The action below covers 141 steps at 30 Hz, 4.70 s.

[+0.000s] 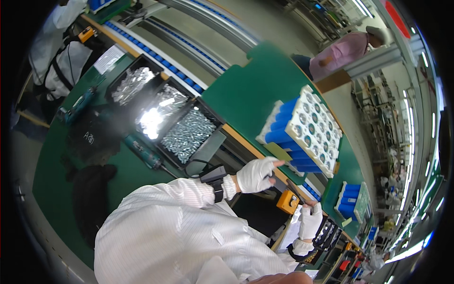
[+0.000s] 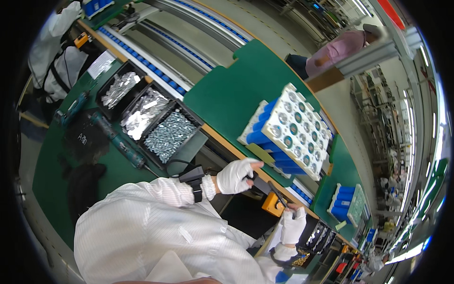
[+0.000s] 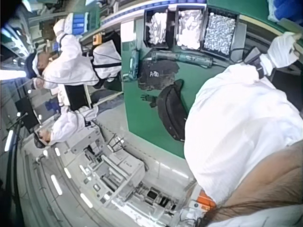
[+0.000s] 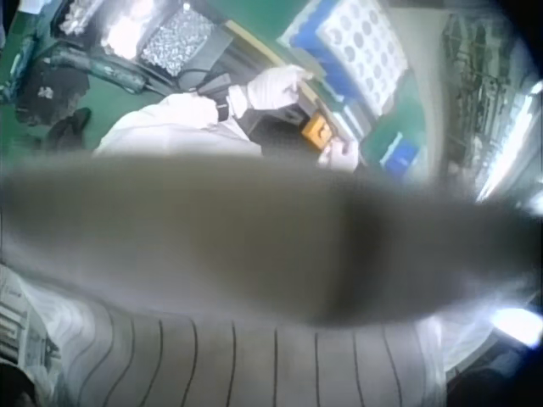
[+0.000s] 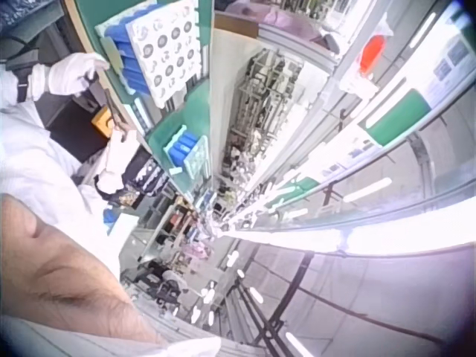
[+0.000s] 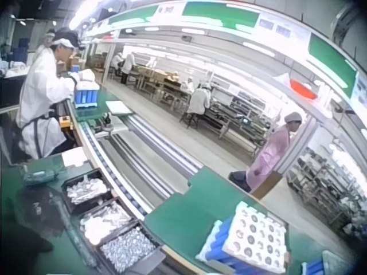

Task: Assembling battery modules by inserting components and securing them with a power tool on a factory assembly line.

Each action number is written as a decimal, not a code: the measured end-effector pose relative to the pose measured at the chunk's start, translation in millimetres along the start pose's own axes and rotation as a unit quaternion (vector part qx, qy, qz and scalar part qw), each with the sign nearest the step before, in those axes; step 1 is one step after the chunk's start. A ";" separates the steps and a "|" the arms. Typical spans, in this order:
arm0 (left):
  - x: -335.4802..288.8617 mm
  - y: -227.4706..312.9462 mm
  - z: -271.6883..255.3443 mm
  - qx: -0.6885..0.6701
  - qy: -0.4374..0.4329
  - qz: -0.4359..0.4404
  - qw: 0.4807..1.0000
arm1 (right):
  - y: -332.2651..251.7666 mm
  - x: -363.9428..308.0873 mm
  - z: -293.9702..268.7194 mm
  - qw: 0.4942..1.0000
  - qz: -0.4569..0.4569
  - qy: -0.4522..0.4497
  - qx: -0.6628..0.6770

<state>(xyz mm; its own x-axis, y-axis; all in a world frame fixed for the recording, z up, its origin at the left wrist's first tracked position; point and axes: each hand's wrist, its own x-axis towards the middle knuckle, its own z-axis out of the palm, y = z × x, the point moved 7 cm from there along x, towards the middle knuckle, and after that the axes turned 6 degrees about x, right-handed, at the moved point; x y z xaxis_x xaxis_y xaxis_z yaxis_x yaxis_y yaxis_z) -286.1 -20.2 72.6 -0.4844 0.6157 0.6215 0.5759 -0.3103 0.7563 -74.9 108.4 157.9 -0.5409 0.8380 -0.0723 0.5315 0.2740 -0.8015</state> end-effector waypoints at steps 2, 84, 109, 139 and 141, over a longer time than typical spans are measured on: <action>-3.4 17.1 21.5 -0.001 -0.085 0.045 0.995 | 18.0 -8.4 -5.1 0.999 -0.032 -0.022 0.009; -67.1 -0.9 92.5 -0.570 -0.298 -0.447 0.621 | 46.2 22.2 94.1 0.937 -0.056 -0.174 0.297; -47.6 57.7 -193.9 0.610 0.082 -0.313 0.723 | 152.1 285.2 69.6 0.832 -0.029 0.022 0.553; 140.0 -195.6 -16.9 -0.144 0.115 -0.298 0.937 | 102.7 269.9 73.4 0.920 -0.090 -0.020 0.382; 127.3 -182.0 -16.2 -0.166 0.110 -0.305 0.931 | 99.8 286.5 73.6 0.923 -0.105 -0.002 0.371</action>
<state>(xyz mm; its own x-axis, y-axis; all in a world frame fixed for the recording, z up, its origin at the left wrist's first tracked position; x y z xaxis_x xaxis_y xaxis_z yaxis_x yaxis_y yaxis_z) -463.2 102.9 17.4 -0.7994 0.5984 0.0544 -0.0686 -0.1808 0.9811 -224.8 341.0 13.5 -0.5849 0.8006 0.1302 -0.1765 0.0310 -0.9838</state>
